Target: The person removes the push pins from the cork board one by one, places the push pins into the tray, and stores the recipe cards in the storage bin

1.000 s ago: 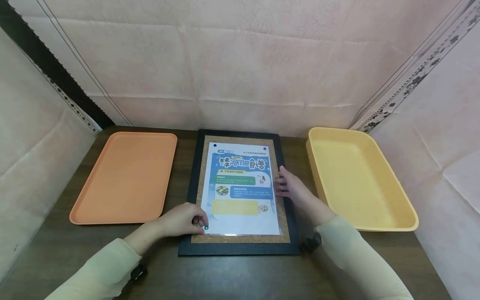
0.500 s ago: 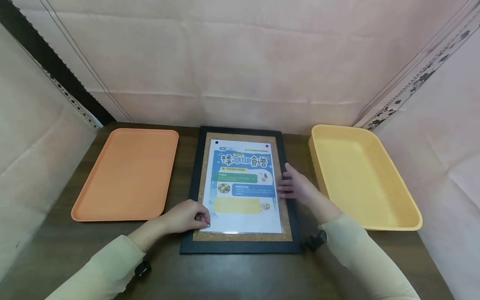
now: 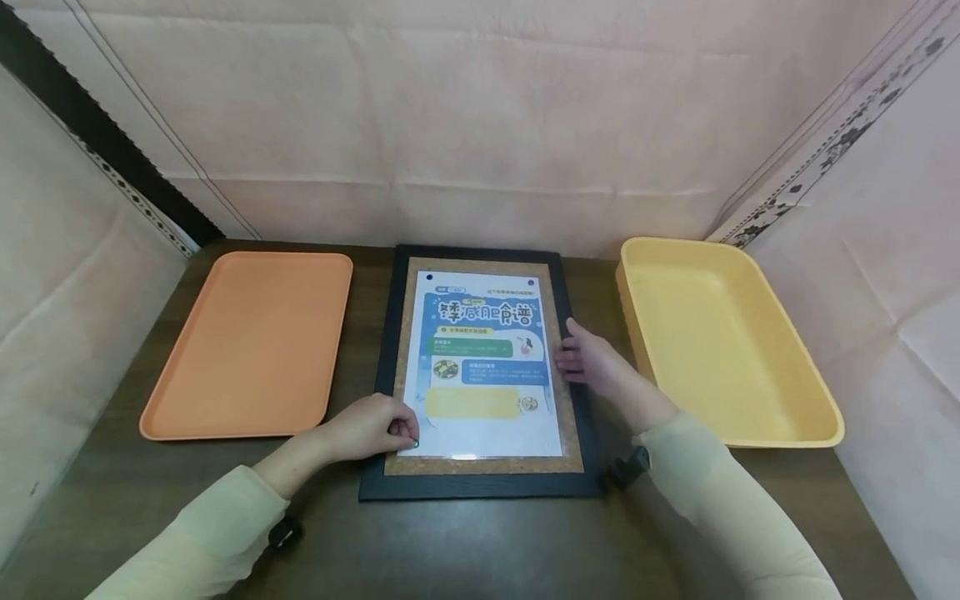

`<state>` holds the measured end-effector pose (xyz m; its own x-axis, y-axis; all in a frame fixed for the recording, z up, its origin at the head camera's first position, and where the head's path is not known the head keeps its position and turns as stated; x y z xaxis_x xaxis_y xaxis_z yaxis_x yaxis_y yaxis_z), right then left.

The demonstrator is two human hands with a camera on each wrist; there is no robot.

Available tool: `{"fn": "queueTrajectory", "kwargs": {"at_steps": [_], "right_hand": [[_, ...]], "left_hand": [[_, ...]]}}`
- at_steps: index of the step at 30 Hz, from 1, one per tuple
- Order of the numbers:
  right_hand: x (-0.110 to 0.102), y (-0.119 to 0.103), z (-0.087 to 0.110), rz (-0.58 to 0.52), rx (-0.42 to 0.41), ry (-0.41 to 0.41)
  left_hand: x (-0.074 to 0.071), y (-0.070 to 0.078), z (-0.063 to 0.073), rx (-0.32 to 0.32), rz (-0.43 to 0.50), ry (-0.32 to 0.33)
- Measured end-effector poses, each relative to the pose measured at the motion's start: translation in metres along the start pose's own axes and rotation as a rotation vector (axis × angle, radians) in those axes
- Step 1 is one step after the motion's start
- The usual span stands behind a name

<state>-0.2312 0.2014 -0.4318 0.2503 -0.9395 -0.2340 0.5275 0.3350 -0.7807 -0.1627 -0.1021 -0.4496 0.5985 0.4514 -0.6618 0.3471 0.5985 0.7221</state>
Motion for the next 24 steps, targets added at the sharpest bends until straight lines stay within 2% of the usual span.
{"fn": "queueTrajectory", "kwargs": {"at_steps": [4,11,14,24], "right_hand": [[-0.0012,-0.0013,-0.0003,-0.059,0.031,0.003],[0.0023,-0.0012,0.0017,-0.206,0.057,-0.043],[0.0001,0.0013,0.0011,-0.254,0.058,-0.018],[-0.002,0.004,0.0006,-0.345,-0.003,0.011]], "left_hand": [[-0.0003,-0.0007,-0.0008,-0.003,-0.009,-0.003],[0.0002,0.0002,-0.0014,-0.009,-0.013,-0.008],[0.0007,0.0006,-0.0022,-0.009,-0.011,-0.013],[-0.0008,-0.0004,-0.0013,-0.012,-0.006,-0.006]]}}
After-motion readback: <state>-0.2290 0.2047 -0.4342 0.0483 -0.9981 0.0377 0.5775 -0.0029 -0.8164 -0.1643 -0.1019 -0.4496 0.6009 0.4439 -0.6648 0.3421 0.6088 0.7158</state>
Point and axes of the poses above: each hand's wrist, its own z-axis away from the middle knuckle, its own x-axis out of the palm, y = z × x, the point moved 5 cm from there along -z, towards the middle knuckle, and after that the axes turned 4 degrees about z, right-handed, at the moved point
